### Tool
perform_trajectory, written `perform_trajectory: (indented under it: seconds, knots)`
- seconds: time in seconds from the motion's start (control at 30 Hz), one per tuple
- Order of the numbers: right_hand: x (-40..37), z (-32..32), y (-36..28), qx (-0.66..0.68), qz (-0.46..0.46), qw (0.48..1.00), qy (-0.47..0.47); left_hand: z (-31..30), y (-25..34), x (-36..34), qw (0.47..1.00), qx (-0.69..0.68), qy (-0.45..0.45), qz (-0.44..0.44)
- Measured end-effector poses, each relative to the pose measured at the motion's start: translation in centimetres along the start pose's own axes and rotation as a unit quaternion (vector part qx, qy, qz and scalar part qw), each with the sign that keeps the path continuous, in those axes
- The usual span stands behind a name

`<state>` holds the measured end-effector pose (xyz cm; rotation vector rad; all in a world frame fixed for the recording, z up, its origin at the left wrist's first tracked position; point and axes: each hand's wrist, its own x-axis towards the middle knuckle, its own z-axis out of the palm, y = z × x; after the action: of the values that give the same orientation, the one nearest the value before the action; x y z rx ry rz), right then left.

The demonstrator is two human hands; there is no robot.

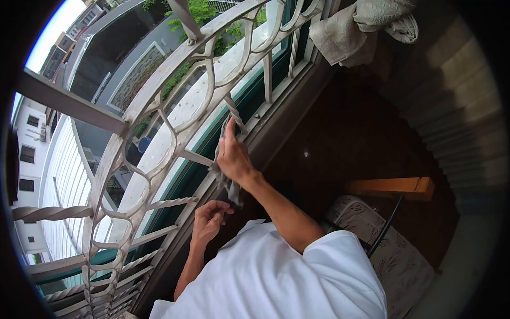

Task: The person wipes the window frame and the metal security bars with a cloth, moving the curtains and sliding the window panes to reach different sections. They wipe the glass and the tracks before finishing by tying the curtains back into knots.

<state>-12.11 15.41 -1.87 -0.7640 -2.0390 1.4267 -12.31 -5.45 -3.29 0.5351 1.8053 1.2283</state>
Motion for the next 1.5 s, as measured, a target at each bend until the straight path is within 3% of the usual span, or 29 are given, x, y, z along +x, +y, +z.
perform_trajectory:
  seconds: [0.13, 0.27, 0.33, 0.37, 0.43, 0.47, 0.53, 0.57, 0.63, 0.67, 0.73, 0.77, 0.87, 0.93, 1.07, 1.1, 1.13, 1.17, 1.2, 1.23, 1.27, 1.33, 1.4, 1.47, 1.5]
  knots:
    - [4.5, 1.9, 2.7, -0.095, -0.037, 0.994, 0.051, -0.4, -0.9, -0.5, 1.000, 0.010, 0.007, 0.022]
    - [4.7, 2.8, 2.6, -0.077, 0.025, 0.992, 0.100, -1.0, -1.3, -1.3, 1.000, 0.003, 0.008, 0.021]
    - [4.6, 2.4, 3.2, -0.090, -0.074, 0.988, 0.098, -1.3, -1.3, -1.6, 1.000, -0.006, 0.009, 0.014]
    - [3.7, 2.4, 3.4, -0.094, -0.074, 0.988, 0.097, -1.6, -1.3, -1.6, 1.000, -0.012, 0.007, -0.005]
    - [0.6, 1.5, 0.3, -0.072, 0.043, 0.995, -0.051, -1.7, -0.9, -0.9, 1.000, -0.021, 0.003, -0.017]
    - [-0.7, 2.9, 3.8, -0.044, -0.102, 0.993, -0.028, -1.7, -0.8, -0.5, 1.000, -0.024, -0.006, -0.009]
    - [-0.2, 1.0, 1.5, -0.088, 0.004, 0.992, -0.092, -1.3, -0.4, -0.1, 0.999, -0.028, -0.019, -0.001]
    - [0.7, 0.9, 1.7, -0.088, 0.003, 0.992, -0.089, -1.4, 0.1, 0.1, 0.999, -0.011, -0.033, 0.018]
    - [3.3, 1.3, 2.0, -0.150, 0.020, 0.988, 0.041, -1.7, 0.3, 0.1, 0.998, 0.009, -0.043, 0.038]
    - [4.3, 1.6, 1.8, -0.174, 0.051, 0.983, 0.035, -1.9, 0.3, -0.2, 0.999, 0.001, -0.031, 0.038]
    - [4.4, 2.1, 2.7, -0.168, -0.035, 0.981, 0.087, -2.5, -0.2, -0.8, 0.999, -0.008, -0.020, 0.038]
    - [4.0, 2.1, 3.5, -0.170, -0.033, 0.981, 0.083, -2.8, -0.8, -1.2, 0.999, -0.027, 0.000, 0.025]
    - [1.4, 1.2, 2.3, -0.183, -0.011, 0.979, -0.090, -2.9, -2.7, -1.7, 0.997, -0.073, 0.026, -0.018]
    - [0.8, 1.0, 2.6, -0.204, -0.074, 0.970, -0.110, -2.6, -2.6, -1.4, 0.998, -0.050, 0.027, -0.023]
    - [-0.3, -2.4, 0.5, -0.236, -0.077, 0.946, -0.209, -1.1, -1.0, -0.2, 0.999, -0.049, 0.002, 0.022]
    - [-0.6, -3.8, 1.2, -0.015, -0.044, 0.967, -0.249, -0.7, -0.5, 0.1, 0.998, -0.052, 0.004, 0.027]
    - [-1.1, -5.1, 1.8, 0.208, -0.007, 0.937, -0.282, -0.4, -0.2, 0.2, 0.998, -0.044, -0.002, 0.053]
    - [-1.7, -6.4, 2.2, 0.203, -0.010, 0.936, -0.289, 0.0, 0.2, 0.4, 0.996, -0.039, -0.007, 0.079]
    - [-2.4, -8.0, 2.6, 0.419, 0.059, 0.855, -0.300, 0.4, 1.0, 0.4, 0.996, -0.045, -0.001, 0.082]
    - [-3.3, -8.8, 2.8, 0.611, 0.130, 0.725, -0.289, 0.9, 2.0, 0.1, 0.992, 0.018, 0.031, 0.118]
    - [-3.8, -8.9, 2.8, 0.607, 0.130, 0.729, -0.290, 1.5, 2.6, 0.1, 0.982, 0.082, 0.063, 0.156]
    - [-4.3, -9.1, 2.8, 0.677, 0.102, 0.661, -0.306, 3.4, 3.5, 0.1, 0.976, 0.083, 0.113, 0.165]
    - [-4.4, -8.7, 2.9, 0.658, 0.106, 0.667, -0.333, 5.0, 5.9, 0.2, 0.903, 0.183, 0.251, 0.296]
    - [-4.1, -7.5, 3.2, 0.684, 0.114, 0.667, -0.272, 5.7, 7.0, 0.6, 0.893, 0.168, 0.291, 0.298]
    - [-3.6, -7.5, 2.5, 0.664, 0.179, 0.682, -0.248, 5.7, 6.9, 0.9, 0.888, 0.198, 0.279, 0.307]
